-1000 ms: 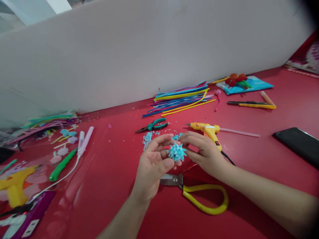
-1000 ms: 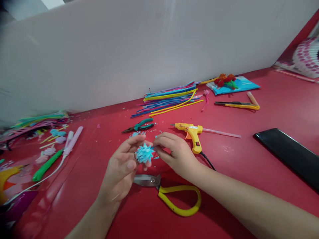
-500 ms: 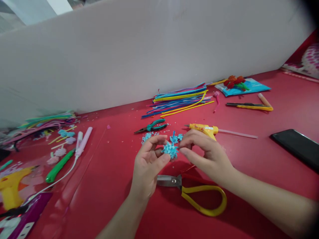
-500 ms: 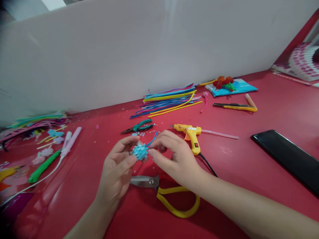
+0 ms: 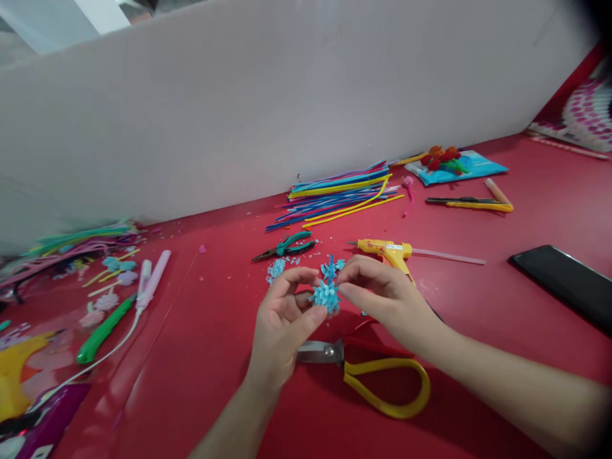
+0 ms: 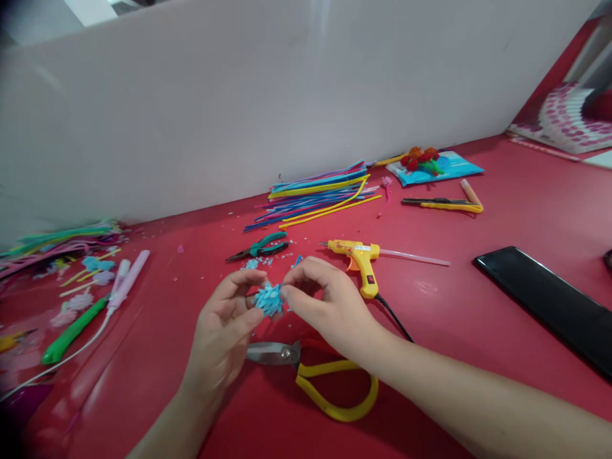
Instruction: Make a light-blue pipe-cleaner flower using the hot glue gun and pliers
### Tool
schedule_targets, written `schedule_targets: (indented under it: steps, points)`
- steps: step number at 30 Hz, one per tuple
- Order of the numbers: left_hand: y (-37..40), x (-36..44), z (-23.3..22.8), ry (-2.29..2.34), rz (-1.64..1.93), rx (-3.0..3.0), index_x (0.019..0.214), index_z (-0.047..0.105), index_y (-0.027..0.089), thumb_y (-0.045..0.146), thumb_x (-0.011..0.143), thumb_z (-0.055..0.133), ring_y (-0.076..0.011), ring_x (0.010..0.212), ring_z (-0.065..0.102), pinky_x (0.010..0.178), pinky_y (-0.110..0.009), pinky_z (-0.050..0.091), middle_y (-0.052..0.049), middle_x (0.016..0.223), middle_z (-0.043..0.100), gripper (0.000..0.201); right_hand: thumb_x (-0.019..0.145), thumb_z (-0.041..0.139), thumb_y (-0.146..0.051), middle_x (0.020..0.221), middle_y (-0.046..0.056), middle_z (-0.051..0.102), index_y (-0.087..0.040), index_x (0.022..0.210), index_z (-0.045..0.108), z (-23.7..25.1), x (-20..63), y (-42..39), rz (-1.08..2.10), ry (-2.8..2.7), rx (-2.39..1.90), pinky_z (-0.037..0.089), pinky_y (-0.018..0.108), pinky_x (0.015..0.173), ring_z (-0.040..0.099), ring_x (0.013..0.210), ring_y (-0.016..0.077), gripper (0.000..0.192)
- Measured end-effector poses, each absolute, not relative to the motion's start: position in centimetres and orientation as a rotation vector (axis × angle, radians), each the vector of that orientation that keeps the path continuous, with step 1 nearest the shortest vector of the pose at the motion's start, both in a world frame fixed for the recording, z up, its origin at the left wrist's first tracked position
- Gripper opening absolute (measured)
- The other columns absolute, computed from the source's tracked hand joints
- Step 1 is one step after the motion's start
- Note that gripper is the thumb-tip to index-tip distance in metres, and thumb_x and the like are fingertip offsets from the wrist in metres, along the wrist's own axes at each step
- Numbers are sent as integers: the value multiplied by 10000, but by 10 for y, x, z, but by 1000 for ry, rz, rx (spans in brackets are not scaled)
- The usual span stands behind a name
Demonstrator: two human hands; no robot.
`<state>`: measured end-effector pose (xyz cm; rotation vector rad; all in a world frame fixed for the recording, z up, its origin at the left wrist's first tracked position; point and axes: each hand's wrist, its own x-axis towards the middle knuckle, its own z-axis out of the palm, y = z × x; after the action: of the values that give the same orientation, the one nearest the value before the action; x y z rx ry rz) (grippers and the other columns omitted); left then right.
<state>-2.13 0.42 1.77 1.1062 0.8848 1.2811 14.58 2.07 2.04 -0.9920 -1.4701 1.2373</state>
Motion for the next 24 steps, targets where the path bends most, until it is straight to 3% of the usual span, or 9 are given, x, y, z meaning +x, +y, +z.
schedule_targets:
  steps: [11,24]
  points:
    - [5,-21,17,942,1321,1103,957,656,205,186,702,744,-106,684,602,634,-216,542,-14,893,595,270,809,580,-238,717,-5,607,-199,727,611,23,147,21,1192,-1509,-1033,425,273,668,544,700,136,96]
    - [4,-21,14,968,1376,1130,963,667,212,165,724,719,-125,794,582,696,-216,522,-26,938,609,250,803,586,-241,709,-10,614,-192,715,605,24,146,22,1257,-1489,-1022,420,249,613,553,676,126,103]
